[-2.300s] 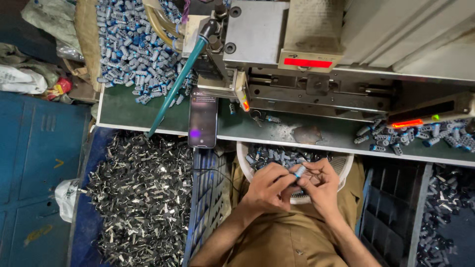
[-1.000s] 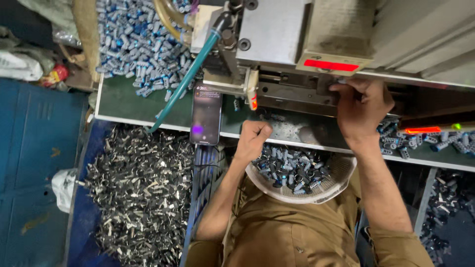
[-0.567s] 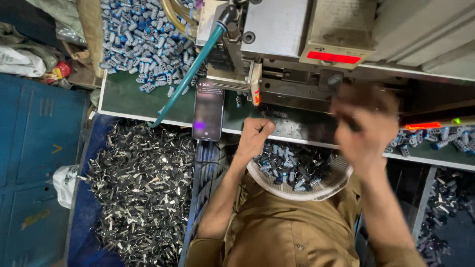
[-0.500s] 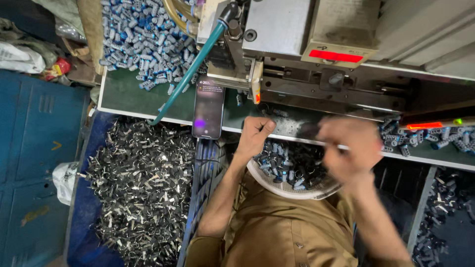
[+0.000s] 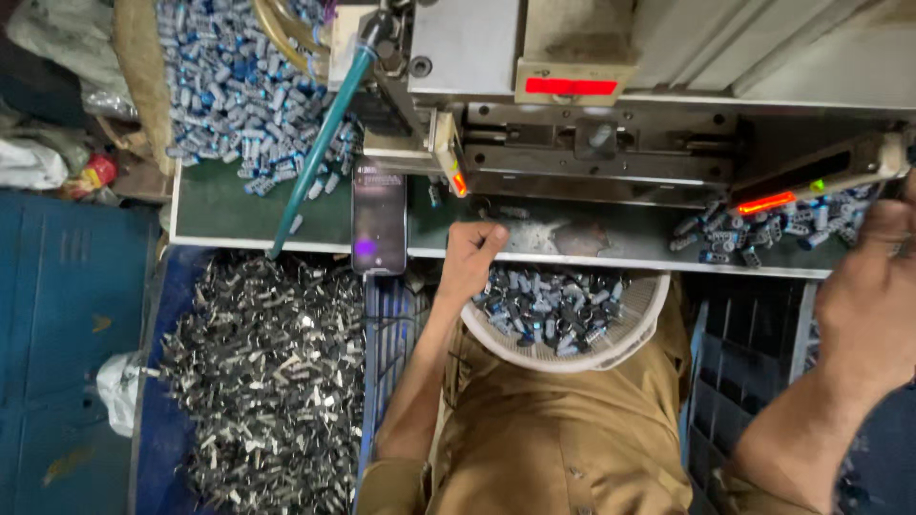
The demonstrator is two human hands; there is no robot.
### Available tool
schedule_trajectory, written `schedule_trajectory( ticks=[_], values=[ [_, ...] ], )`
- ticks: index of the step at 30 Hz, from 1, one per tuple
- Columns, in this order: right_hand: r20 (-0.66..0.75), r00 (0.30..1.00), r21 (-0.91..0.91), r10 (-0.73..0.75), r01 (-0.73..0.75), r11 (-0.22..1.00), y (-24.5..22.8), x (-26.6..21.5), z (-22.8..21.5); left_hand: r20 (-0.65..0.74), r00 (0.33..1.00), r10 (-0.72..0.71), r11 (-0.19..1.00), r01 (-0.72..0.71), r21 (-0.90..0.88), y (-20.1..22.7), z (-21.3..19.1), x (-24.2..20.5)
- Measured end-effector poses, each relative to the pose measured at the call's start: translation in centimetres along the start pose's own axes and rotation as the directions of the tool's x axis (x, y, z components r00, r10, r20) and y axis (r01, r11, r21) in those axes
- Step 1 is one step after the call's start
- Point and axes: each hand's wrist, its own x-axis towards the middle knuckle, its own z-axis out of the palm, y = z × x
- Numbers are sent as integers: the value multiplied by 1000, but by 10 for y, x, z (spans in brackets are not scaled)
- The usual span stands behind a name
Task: The person assembles small keychain components by hand. They pick up a metal key ring and a plastic housing from a white basket, fit them together, and place the finished unit into a machine slot. The process repeats continuously with parts drawn from the basket and bins nearby.
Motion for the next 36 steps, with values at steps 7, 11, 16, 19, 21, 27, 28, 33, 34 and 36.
schedule_trajectory(
  ticks=[7, 11, 16, 19, 21, 27, 28, 33, 34, 36],
  values=[
    [-33, 864, -99, -503, 497, 862, 19, 9, 0, 9, 1000, -6, 998, 6, -61, 1, 5, -2],
    [-132, 898, -21, -419, 420, 907, 46, -33, -13, 6, 1000, 7, 999, -7, -34, 0, 2, -6],
    [-389, 904, 494, -179, 369, 787, 22, -82, 9, 5, 999, -33, 994, 33, -101, 1, 3, -5],
    [98, 926, 450, -364, 284, 846, -17, -115, 28, 16, 1000, -16, 994, 18, -108, 1, 5, -2],
    [161, 888, 496, -430, 304, 813, -35, -132, 38, 22, 1000, -8, 994, 11, -113, 0, 5, -1],
    [258, 856, 555, -448, 248, 794, -20, -154, 50, 9, 1000, -18, 997, 19, -76, -5, 5, 0],
    [254, 846, 543, -469, 276, 793, -14, -149, 57, 10, 999, -31, 995, 32, -97, -4, 6, 2],
    [571, 694, 235, -439, 374, 897, 4, -149, 94, -9, 999, -42, 998, 42, -45, -7, 7, -1],
    [623, 636, 148, -455, 476, 867, 4, -152, 101, -2, 999, -54, 998, 54, -44, -7, 7, 0],
    [681, 537, 96, -498, 608, 788, 2, -161, 114, 1, 998, -63, 997, 63, -35, -8, 6, 1]
  ],
)
